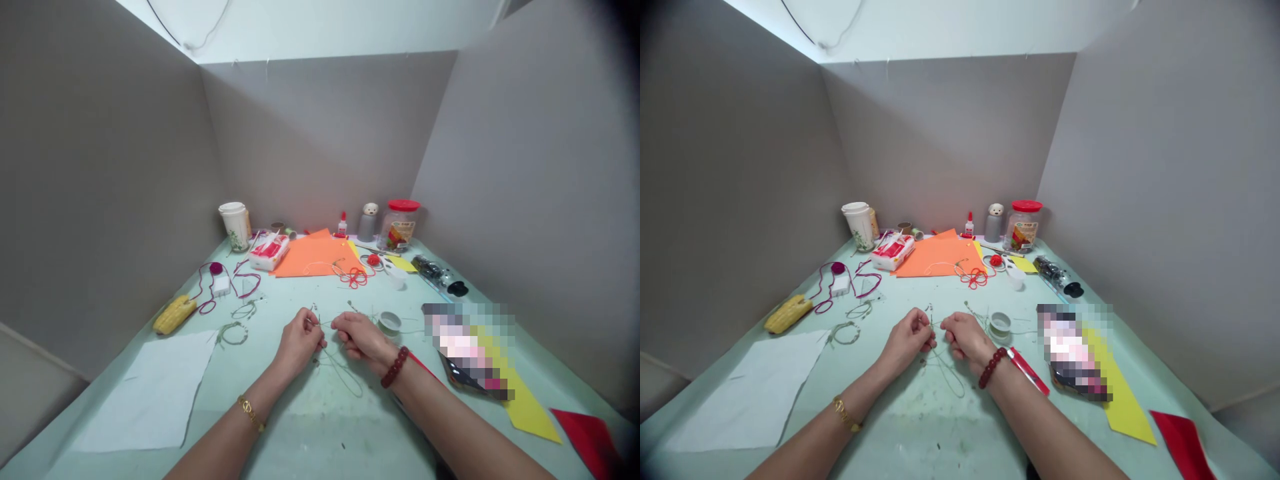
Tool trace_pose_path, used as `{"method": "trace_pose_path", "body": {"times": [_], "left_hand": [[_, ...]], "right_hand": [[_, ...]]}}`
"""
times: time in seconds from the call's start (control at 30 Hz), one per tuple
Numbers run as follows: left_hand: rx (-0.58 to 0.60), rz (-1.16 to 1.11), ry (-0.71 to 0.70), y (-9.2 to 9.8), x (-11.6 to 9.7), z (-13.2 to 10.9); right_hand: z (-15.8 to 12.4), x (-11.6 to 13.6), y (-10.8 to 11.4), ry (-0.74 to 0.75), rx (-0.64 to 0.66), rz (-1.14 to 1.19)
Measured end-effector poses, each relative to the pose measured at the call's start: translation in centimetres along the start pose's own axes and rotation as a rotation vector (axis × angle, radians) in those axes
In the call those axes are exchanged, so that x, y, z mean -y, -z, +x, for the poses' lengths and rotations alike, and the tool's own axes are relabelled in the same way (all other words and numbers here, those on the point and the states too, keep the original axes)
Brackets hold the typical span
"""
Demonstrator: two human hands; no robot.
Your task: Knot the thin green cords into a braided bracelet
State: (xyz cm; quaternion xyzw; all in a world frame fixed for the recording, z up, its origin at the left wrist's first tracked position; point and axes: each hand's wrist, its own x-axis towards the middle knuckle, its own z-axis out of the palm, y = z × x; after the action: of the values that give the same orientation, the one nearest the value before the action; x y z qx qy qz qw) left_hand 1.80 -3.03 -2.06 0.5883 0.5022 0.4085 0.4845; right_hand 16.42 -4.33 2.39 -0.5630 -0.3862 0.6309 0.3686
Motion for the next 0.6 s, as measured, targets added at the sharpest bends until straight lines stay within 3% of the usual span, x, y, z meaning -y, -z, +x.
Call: {"method": "trace_pose_path", "body": {"times": [0.13, 0.27, 0.6], "left_hand": [[0.026, 0.069, -0.052, -0.1, 0.2, 0.0], [0.012, 0.089, -0.005, -0.2, 0.4, 0.2], [0.016, -0.004, 0.11, 0.1, -0.1, 0.4]], "right_hand": [[0.3, 0.2, 0.3, -0.025, 0.042, 0.097], [0.4, -0.1, 0.0, -0.017, 0.047, 0.157], [-0.7, -0.1, -0.8, 0.054, 0.005, 0.023]]}}
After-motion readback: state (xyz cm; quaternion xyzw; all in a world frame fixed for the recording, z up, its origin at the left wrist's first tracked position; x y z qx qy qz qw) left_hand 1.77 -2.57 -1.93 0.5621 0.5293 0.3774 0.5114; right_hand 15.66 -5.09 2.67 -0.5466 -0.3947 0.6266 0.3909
